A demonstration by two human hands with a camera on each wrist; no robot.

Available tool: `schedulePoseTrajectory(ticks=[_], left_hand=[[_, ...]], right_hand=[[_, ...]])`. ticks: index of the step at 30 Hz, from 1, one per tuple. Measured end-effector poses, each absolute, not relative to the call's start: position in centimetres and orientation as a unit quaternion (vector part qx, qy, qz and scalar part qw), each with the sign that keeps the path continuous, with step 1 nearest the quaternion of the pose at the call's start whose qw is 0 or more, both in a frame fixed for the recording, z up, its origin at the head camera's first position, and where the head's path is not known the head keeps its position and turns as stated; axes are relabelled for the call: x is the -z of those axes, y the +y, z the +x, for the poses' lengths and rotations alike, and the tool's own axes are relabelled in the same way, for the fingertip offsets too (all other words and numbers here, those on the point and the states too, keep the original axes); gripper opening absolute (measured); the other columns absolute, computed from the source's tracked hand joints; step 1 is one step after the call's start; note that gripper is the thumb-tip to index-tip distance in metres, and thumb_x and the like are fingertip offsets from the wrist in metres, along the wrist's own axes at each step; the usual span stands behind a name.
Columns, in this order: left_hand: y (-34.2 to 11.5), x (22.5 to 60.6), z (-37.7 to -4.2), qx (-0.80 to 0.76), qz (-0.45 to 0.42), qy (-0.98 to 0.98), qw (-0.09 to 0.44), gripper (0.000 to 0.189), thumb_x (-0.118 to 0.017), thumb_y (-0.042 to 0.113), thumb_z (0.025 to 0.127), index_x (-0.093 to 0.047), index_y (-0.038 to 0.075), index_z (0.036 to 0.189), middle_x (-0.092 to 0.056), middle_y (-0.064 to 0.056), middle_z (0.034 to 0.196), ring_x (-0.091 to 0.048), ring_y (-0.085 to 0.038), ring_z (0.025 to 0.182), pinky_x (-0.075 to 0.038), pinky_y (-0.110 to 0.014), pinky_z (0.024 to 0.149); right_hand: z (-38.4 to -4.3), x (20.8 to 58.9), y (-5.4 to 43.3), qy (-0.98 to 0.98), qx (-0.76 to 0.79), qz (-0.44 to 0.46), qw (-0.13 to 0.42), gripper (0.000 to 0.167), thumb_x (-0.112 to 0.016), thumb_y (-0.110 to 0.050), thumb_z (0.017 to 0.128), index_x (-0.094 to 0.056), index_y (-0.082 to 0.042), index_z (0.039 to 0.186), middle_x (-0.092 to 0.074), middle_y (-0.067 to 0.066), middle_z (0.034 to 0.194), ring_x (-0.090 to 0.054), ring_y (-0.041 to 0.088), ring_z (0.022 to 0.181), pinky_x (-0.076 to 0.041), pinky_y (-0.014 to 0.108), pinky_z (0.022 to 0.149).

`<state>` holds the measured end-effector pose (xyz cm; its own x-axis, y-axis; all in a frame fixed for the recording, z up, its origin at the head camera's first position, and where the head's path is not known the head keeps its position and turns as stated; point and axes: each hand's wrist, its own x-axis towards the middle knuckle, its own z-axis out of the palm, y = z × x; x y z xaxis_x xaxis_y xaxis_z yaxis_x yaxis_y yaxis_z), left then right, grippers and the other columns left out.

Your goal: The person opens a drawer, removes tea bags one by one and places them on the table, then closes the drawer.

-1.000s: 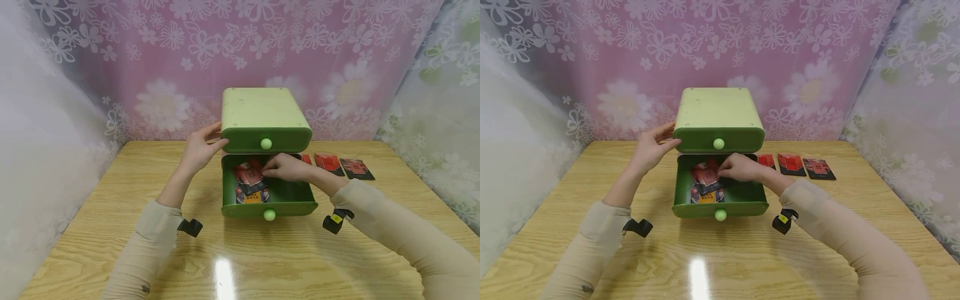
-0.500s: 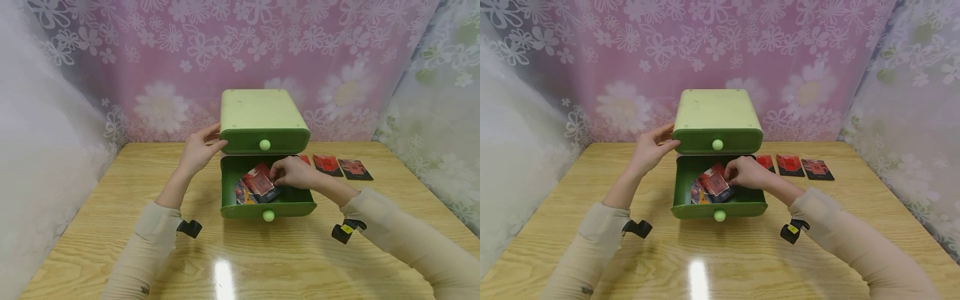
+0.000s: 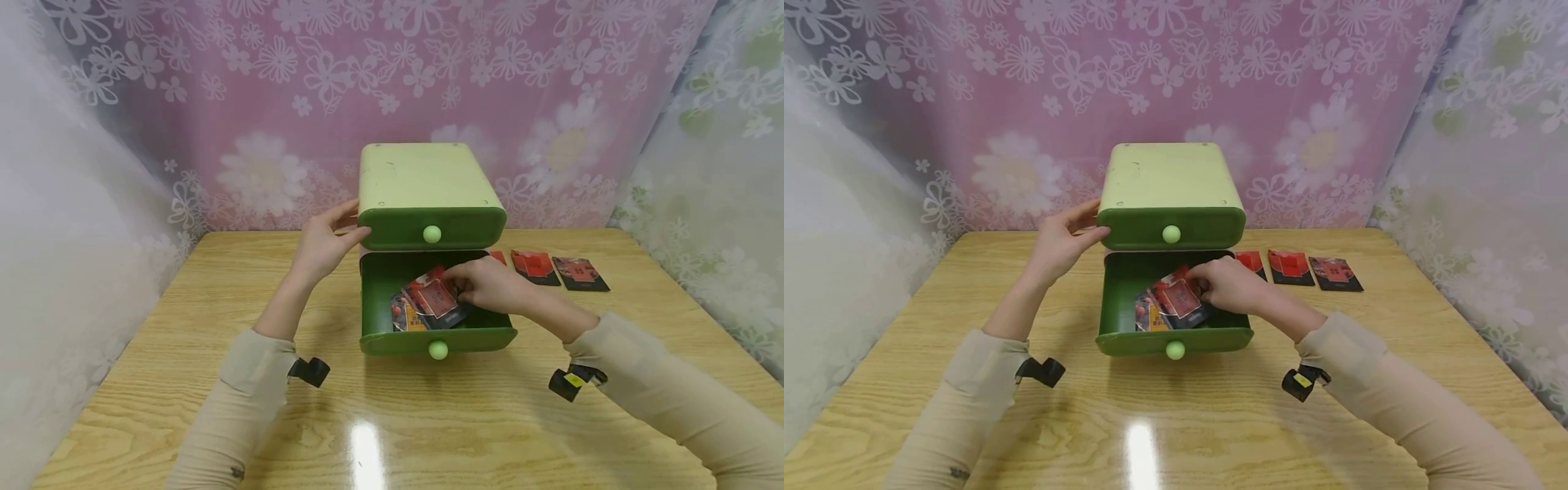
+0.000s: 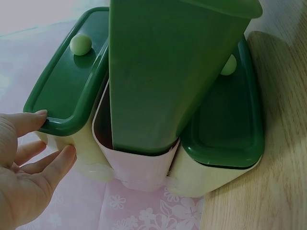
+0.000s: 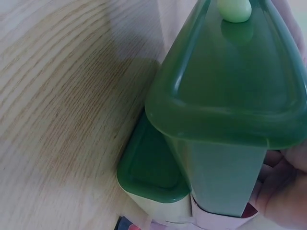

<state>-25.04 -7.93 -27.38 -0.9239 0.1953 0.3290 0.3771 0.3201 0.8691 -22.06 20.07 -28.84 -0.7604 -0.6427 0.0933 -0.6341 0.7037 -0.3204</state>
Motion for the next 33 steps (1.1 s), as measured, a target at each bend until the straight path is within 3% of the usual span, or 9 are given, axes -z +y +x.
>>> schedulePoseTrajectory(ticks=[9,17,21,26,30,33], left_hand=[[-7.9,27.3,-25.0,0.556,-0.172,-0.809,0.079,0.054,-0.067,0.019,0.087,-0.048,0.014,0.137,-0.055,-0.007,0.128,-0.055,-0.025,0.112,-0.047,-0.037,0.092],[-8.0,27.3,-25.1,0.555,-0.172,-0.810,0.082,0.052,-0.068,0.018,0.086,-0.050,0.014,0.136,-0.056,-0.007,0.127,-0.056,-0.024,0.111,-0.047,-0.036,0.091],[-8.1,27.3,-25.1,0.554,-0.168,-0.812,0.080,0.055,-0.068,0.019,0.086,-0.048,0.013,0.137,-0.056,-0.007,0.128,-0.055,-0.023,0.113,-0.047,-0.036,0.091],[-8.4,27.4,-25.0,0.553,-0.166,-0.812,0.082,0.055,-0.067,0.019,0.087,-0.047,0.013,0.138,-0.055,-0.007,0.128,-0.054,-0.022,0.114,-0.046,-0.037,0.092],[-8.6,27.3,-24.9,0.555,-0.167,-0.810,0.089,0.053,-0.067,0.018,0.087,-0.049,0.013,0.137,-0.055,-0.008,0.128,-0.054,-0.023,0.114,-0.046,-0.038,0.092],[-8.8,27.4,-24.8,0.556,-0.163,-0.810,0.090,0.053,-0.067,0.018,0.087,-0.049,0.014,0.137,-0.056,-0.007,0.128,-0.054,-0.023,0.113,-0.046,-0.038,0.092]], right_hand=[[-20.6,28.2,21.8,0.918,0.237,-0.317,-0.042,0.032,-0.065,0.007,0.081,-0.063,-0.003,0.111,-0.064,0.004,0.087,-0.063,0.019,0.079,-0.053,0.036,0.068],[-19.1,27.1,25.0,0.879,0.319,-0.325,-0.142,0.039,-0.066,0.010,0.080,-0.059,-0.001,0.117,-0.065,0.007,0.093,-0.063,0.013,0.080,-0.052,0.020,0.064],[-18.8,26.4,27.3,0.862,0.390,-0.286,-0.152,0.051,-0.060,0.015,0.082,-0.049,-0.001,0.129,-0.061,0.000,0.090,-0.060,0.006,0.075,-0.048,0.016,0.057],[-18.9,26.0,31.1,0.836,0.477,-0.223,-0.156,0.059,-0.057,0.013,0.085,-0.045,-0.013,0.137,-0.061,-0.010,0.092,-0.060,0.002,0.076,-0.049,0.016,0.056],[-19.5,26.2,34.5,0.761,0.605,-0.194,-0.131,0.054,-0.055,0.015,0.085,-0.050,-0.013,0.131,-0.064,-0.005,0.088,-0.062,0.007,0.070,-0.050,0.018,0.056],[-20.0,26.7,36.9,0.711,0.679,-0.138,-0.120,0.041,-0.056,0.013,0.086,-0.060,-0.015,0.116,-0.063,-0.003,0.085,-0.061,0.008,0.067,-0.051,0.018,0.054]])
